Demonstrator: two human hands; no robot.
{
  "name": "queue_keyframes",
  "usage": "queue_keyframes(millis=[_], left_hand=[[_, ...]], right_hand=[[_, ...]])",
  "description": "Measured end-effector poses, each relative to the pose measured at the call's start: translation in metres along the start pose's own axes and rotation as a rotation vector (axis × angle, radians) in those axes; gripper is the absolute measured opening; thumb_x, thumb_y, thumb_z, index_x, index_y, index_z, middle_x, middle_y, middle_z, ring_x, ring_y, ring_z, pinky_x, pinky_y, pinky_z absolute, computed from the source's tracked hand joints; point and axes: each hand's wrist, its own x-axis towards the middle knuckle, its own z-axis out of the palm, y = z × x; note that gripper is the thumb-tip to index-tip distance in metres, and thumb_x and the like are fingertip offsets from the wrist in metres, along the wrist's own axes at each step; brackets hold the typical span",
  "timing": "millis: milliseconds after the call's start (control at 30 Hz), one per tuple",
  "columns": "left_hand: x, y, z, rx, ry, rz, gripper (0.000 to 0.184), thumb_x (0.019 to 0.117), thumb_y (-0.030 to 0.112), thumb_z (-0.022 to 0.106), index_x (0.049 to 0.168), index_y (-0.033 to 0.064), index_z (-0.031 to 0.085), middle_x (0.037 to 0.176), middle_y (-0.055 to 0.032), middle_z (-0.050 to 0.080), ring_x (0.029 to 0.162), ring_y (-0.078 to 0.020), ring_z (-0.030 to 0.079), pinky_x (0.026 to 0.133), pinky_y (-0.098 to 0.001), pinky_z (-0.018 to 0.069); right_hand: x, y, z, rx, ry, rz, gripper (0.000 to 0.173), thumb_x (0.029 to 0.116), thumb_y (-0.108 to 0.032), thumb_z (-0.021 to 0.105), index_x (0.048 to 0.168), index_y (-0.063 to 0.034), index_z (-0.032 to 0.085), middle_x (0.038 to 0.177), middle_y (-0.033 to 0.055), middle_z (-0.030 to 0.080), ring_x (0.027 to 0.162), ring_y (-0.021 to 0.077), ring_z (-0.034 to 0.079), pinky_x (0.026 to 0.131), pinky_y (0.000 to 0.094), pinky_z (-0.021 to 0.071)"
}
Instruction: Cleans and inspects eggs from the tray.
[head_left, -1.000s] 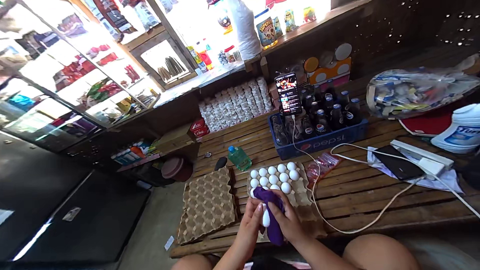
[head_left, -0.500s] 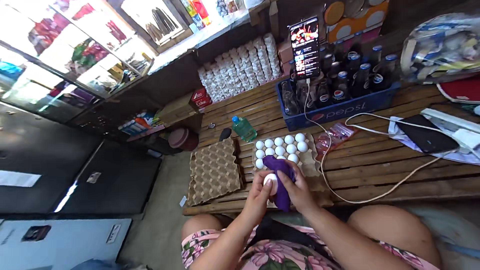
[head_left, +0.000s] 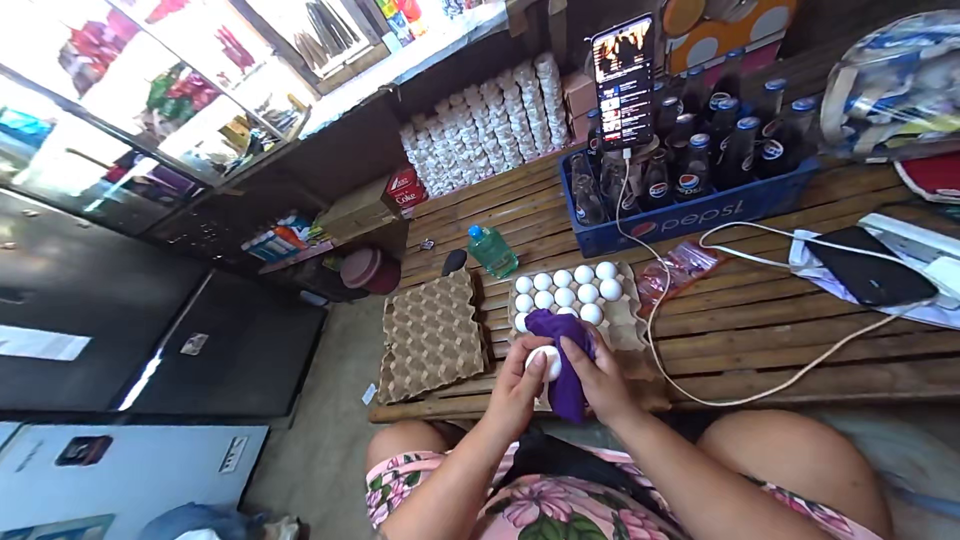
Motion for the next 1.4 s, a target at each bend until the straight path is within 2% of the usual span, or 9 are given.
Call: queue_keyframes(millis=[100, 233, 467, 667, 800, 1033, 1133, 1300, 1400], left_hand=[[0.003, 0.005, -0.001, -0.044, 0.083, -0.074, 0.036, 0.1076, 0.032, 0.045, 0.130, 0.0031, 0.044, 0.100, 0.0000, 0.064, 0.074, -0.0029, 0.061, 0.062, -0.0190, 0.0508], [0.006, 0.005, 0.000, -0.140, 0.168, -0.117, 0.021, 0.1079, 0.028, 0.043, 0.115, 0.0081, 0.048, 0.088, 0.0013, 0.064, 0.072, -0.0042, 0.063, 0.061, -0.0200, 0.0526], [0.002, -0.001, 0.001, -0.118, 0.117, -0.058, 0.017, 0.1012, 0.026, 0.059, 0.108, 0.0102, 0.060, 0.089, 0.0026, 0.067, 0.074, -0.0033, 0.063, 0.063, -0.0198, 0.0526], [0.008, 0.002, 0.007, -0.281, 0.286, -0.253, 0.033, 0.1107, 0.034, 0.034, 0.124, 0.0062, 0.046, 0.098, -0.0072, 0.069, 0.087, -0.0140, 0.070, 0.075, -0.0306, 0.0595], [0.000, -0.008, 0.017, -0.224, 0.264, -0.250, 0.050, 0.1104, 0.041, 0.028, 0.141, 0.0030, 0.037, 0.113, -0.0099, 0.066, 0.101, -0.0158, 0.068, 0.086, -0.0345, 0.0591], [-0.009, -0.020, 0.021, -0.140, 0.188, -0.210, 0.050, 0.1068, 0.041, 0.034, 0.139, 0.0024, 0.038, 0.111, -0.0078, 0.064, 0.091, -0.0139, 0.068, 0.076, -0.0317, 0.0594], [-0.010, -0.022, 0.021, -0.172, 0.214, -0.195, 0.049, 0.1069, 0.040, 0.033, 0.139, 0.0023, 0.035, 0.108, -0.0068, 0.065, 0.091, -0.0133, 0.068, 0.077, -0.0315, 0.0594], [-0.005, -0.018, 0.015, -0.247, 0.356, -0.138, 0.051, 0.1056, 0.036, 0.040, 0.144, 0.0025, 0.033, 0.123, -0.0113, 0.063, 0.110, -0.0162, 0.064, 0.095, -0.0366, 0.0549], [-0.006, -0.019, 0.015, -0.289, 0.347, -0.120, 0.052, 0.0988, 0.027, 0.059, 0.139, 0.0039, 0.036, 0.116, -0.0088, 0.064, 0.102, -0.0157, 0.067, 0.088, -0.0353, 0.0582]], right_hand=[[-0.002, 0.016, -0.001, -0.061, -0.080, -0.226, 0.046, 0.1012, -0.026, 0.059, 0.134, 0.0055, 0.053, 0.131, 0.0127, 0.059, 0.121, 0.0087, 0.058, 0.104, 0.0269, 0.0500], [0.002, 0.027, 0.000, -0.228, -0.138, -0.563, 0.035, 0.0985, -0.032, 0.067, 0.131, -0.0197, 0.060, 0.137, 0.0078, 0.055, 0.130, 0.0145, 0.052, 0.108, 0.0317, 0.0480], [0.000, 0.013, -0.004, -0.042, -0.108, -0.183, 0.044, 0.0978, -0.023, 0.063, 0.131, 0.0050, 0.057, 0.130, 0.0130, 0.060, 0.121, 0.0106, 0.058, 0.104, 0.0278, 0.0498], [0.000, 0.031, 0.000, -0.273, -0.146, -0.551, 0.036, 0.0980, -0.036, 0.067, 0.128, -0.0171, 0.063, 0.137, 0.0123, 0.056, 0.130, 0.0189, 0.053, 0.108, 0.0363, 0.0488], [0.002, 0.029, -0.002, -0.266, -0.103, -0.490, 0.034, 0.0971, -0.032, 0.067, 0.122, -0.0081, 0.068, 0.133, 0.0142, 0.059, 0.128, 0.0183, 0.054, 0.108, 0.0341, 0.0473], [0.002, 0.020, -0.004, -0.191, -0.003, -0.205, 0.041, 0.0939, -0.027, 0.068, 0.122, 0.0028, 0.068, 0.135, 0.0170, 0.057, 0.127, 0.0177, 0.054, 0.107, 0.0315, 0.0470], [0.001, 0.022, -0.005, -0.288, -0.056, -0.335, 0.038, 0.0937, -0.029, 0.067, 0.122, -0.0033, 0.070, 0.136, 0.0183, 0.056, 0.127, 0.0193, 0.054, 0.105, 0.0327, 0.0486], [-0.002, 0.025, -0.003, -0.511, -0.166, -0.627, 0.037, 0.0935, -0.031, 0.068, 0.129, -0.0207, 0.066, 0.135, 0.0160, 0.057, 0.130, 0.0258, 0.054, 0.108, 0.0419, 0.0474], [0.002, 0.025, -0.004, -0.336, -0.106, -0.509, 0.040, 0.0954, -0.023, 0.068, 0.130, -0.0031, 0.061, 0.131, 0.0163, 0.062, 0.126, 0.0210, 0.058, 0.108, 0.0388, 0.0485]])
